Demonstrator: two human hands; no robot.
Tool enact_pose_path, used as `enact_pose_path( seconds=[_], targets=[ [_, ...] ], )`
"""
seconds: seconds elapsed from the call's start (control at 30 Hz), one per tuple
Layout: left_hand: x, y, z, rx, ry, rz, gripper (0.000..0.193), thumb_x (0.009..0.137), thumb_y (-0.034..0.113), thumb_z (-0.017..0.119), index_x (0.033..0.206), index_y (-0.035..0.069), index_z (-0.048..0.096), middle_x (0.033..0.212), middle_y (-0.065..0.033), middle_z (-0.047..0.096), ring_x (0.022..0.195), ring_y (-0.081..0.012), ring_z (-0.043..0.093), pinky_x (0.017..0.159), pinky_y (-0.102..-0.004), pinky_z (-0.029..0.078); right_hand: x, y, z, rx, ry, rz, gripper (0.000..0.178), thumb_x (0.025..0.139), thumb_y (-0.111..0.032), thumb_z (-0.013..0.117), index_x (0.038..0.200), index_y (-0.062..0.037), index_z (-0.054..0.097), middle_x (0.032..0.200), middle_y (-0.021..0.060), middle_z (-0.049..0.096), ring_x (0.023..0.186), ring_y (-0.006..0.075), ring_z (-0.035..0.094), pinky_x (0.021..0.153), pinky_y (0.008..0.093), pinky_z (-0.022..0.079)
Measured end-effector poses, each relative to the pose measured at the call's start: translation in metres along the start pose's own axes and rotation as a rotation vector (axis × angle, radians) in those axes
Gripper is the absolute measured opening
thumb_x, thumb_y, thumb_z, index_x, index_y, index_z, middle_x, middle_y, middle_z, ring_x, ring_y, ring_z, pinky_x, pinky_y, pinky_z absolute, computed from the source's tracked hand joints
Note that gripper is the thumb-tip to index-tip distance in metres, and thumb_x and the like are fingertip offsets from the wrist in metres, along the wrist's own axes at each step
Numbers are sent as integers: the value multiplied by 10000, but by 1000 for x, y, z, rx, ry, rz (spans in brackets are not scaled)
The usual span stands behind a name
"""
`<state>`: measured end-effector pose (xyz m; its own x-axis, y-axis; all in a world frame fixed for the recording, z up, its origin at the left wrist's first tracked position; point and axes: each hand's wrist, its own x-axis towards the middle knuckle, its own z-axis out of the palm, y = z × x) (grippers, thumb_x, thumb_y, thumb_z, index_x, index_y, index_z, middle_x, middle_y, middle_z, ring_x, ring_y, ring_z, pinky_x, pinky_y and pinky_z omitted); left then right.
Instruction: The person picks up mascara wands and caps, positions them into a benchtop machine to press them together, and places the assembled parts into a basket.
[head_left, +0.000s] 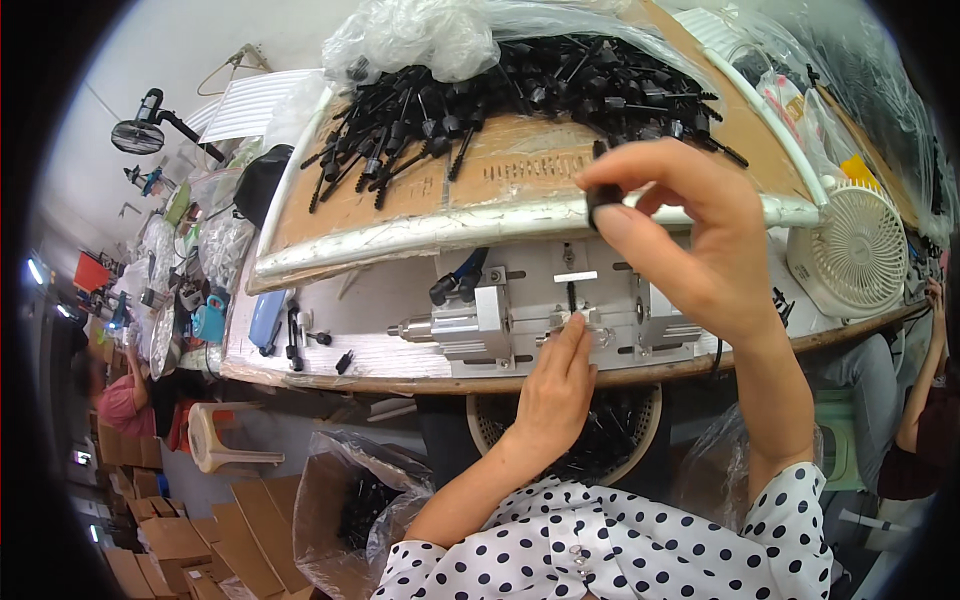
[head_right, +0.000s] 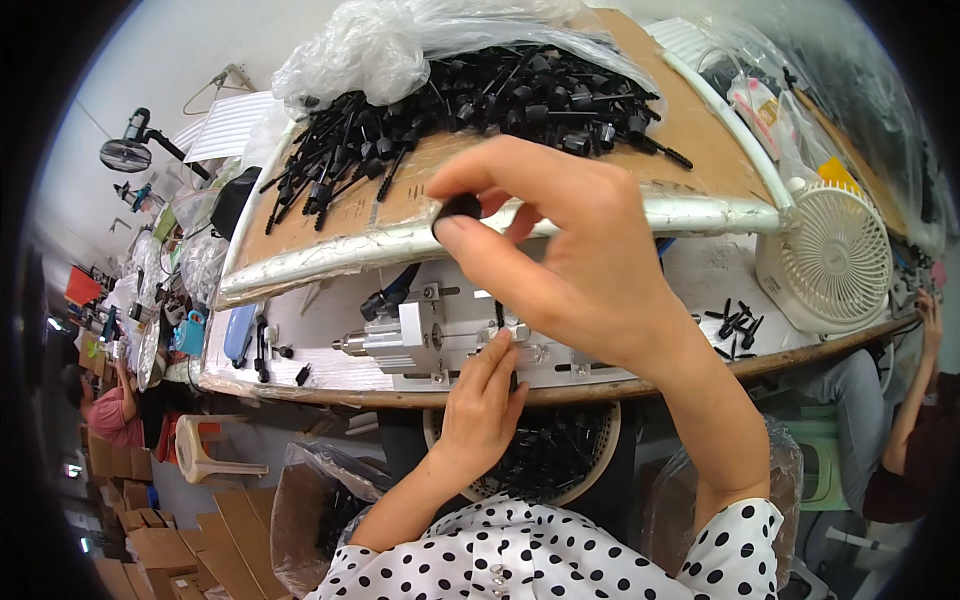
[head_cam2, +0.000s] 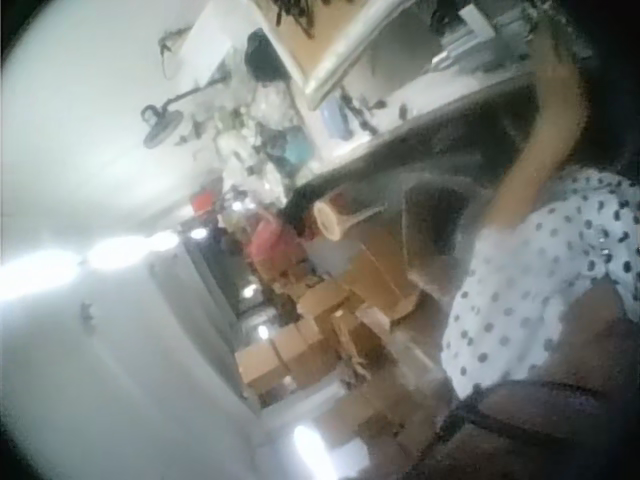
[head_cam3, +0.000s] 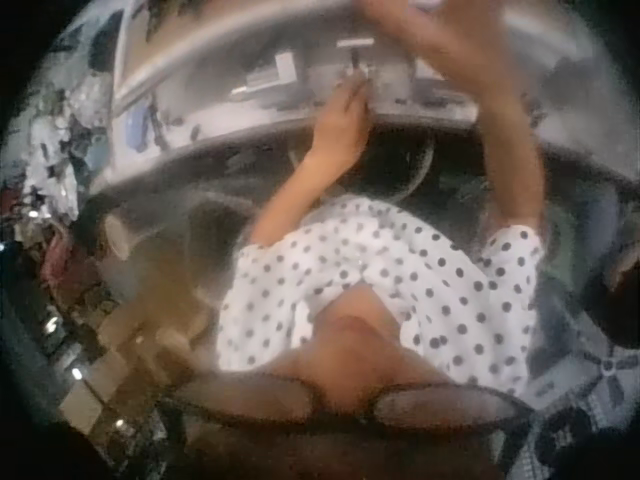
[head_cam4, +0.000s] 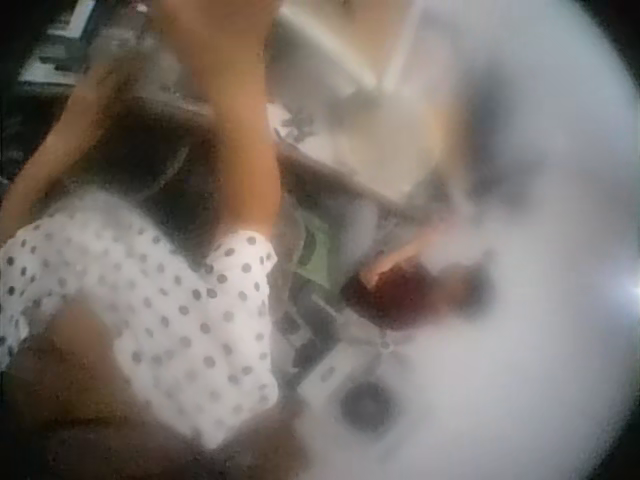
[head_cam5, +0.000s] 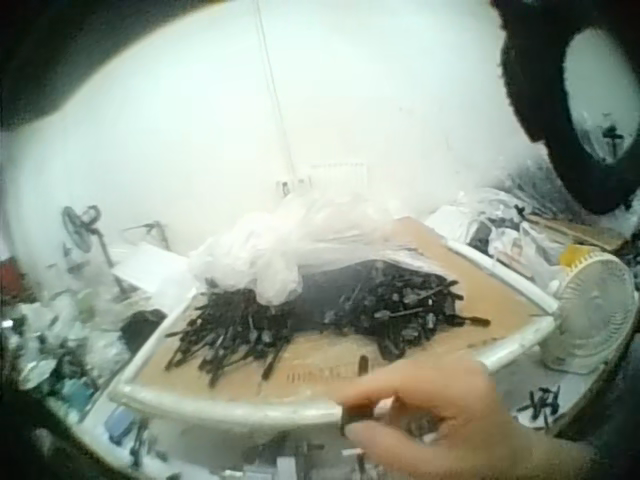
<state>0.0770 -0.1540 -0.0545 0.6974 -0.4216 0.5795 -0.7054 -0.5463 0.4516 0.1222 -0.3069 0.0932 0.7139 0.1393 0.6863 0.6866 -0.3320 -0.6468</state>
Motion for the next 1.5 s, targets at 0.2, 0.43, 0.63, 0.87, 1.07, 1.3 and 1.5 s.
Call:
enact_pose_path(
  seconds=[0.2, 0.43, 0.63, 0.87, 1.07, 1.3, 1.5],
  targets=[
    [-3, 1, -40, -194, -60, 107, 243, 714, -16, 667, 950, -39, 613, 975, -134, 596, 812, -286, 595, 702, -360, 497, -56, 1, -16, -19, -220, -255, 223, 689, -44, 698, 911, -58, 679, 886, 66, 682, 870, 227, 636, 757, 326, 522],
    [111, -67, -122, 62, 45, 158, 201, 768, -56, 535, 904, 36, 651, 739, -96, 580, 678, -237, 570, 614, -328, 449, -109, 42, 33, -488, -505, -480, 177, 703, -98, 634, 877, -67, 619, 1048, 47, 625, 1063, 254, 568, 809, 366, 486],
    [197, -122, -117, 714, -329, 400, 236, 709, 12, 576, 911, 96, 665, 861, -51, 545, 892, -225, 542, 756, -322, 481, -114, 56, 40, -686, -482, -493, 188, 720, -108, 603, 902, -63, 591, 1067, 57, 610, 1066, 250, 552, 840, 362, 463],
    [200, -111, -114, 455, -65, 644, 42, 792, 95, 571, 814, 66, 592, 848, -39, 551, 829, -191, 556, 692, -292, 481, -109, 59, 43, -629, -408, -444, 185, 749, -127, 575, 916, -49, 586, 948, 49, 609, 1022, 211, 568, 833, 310, 442],
    [141, -65, -104, -872, 234, -170, 150, 957, 127, 461, 1002, 17, 553, 831, -61, 558, 803, -131, 583, 625, -266, 521, -101, 37, 37, -443, -480, -497, 205, 702, -160, 646, 870, -61, 584, 902, 43, 607, 919, 202, 587, 766, 329, 456],
    [15, -1, -65, -726, 154, -386, 316, 881, -24, 517, 1195, 9, 513, 961, -107, 526, 794, -169, 611, 601, -260, 549, -18, 40, -1, -547, -257, -437, 145, 670, -101, 643, 784, -37, 582, 818, 70, 582, 767, 249, 566, 633, 374, 462],
    [-17, -3, -5, -103, 141, -20, 314, 749, -28, 681, 1053, -34, 599, 1158, -179, 518, 877, -237, 629, 622, -268, 542, 54, 85, -12, -1083, -317, -204, 101, 693, -27, 597, 789, -25, 626, 774, 119, 587, 758, 295, 587, 698, 385, 501]
  ],
)
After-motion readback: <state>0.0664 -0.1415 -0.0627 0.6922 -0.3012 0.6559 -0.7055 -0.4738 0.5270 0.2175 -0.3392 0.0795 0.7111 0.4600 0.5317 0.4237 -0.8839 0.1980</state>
